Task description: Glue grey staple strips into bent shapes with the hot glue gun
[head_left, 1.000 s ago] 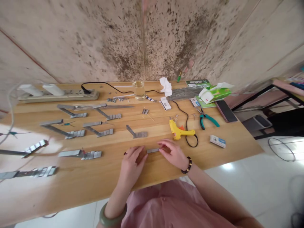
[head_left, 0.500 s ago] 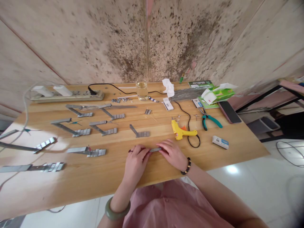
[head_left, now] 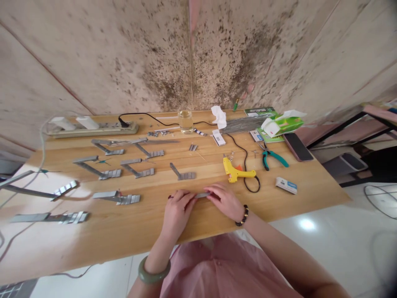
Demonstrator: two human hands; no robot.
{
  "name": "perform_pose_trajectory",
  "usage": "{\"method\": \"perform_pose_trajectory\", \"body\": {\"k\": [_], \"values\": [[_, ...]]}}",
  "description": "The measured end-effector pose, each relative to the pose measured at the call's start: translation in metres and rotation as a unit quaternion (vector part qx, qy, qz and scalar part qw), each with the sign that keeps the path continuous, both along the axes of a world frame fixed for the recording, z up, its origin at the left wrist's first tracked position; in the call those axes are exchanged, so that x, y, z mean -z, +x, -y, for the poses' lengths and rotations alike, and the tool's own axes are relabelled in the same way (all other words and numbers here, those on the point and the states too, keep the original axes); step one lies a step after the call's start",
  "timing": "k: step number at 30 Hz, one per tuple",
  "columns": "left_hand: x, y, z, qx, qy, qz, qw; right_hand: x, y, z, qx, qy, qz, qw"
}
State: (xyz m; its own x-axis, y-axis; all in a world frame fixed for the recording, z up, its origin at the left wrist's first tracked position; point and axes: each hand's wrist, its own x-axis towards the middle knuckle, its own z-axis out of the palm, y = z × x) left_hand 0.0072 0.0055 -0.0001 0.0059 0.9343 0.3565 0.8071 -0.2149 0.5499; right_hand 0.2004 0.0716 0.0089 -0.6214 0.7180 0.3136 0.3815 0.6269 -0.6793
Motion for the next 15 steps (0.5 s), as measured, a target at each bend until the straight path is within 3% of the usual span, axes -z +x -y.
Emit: {"method": "perform_pose_trajectory", "body": {"k": [15], "values": [[-0.0005, -0.0004, 0.0018, 0.016, 0.012, 0.056, 0.998, 0.0028, -0.0035, 0.0018, -0.001, -0.015, -0.040, 0.999]]}}
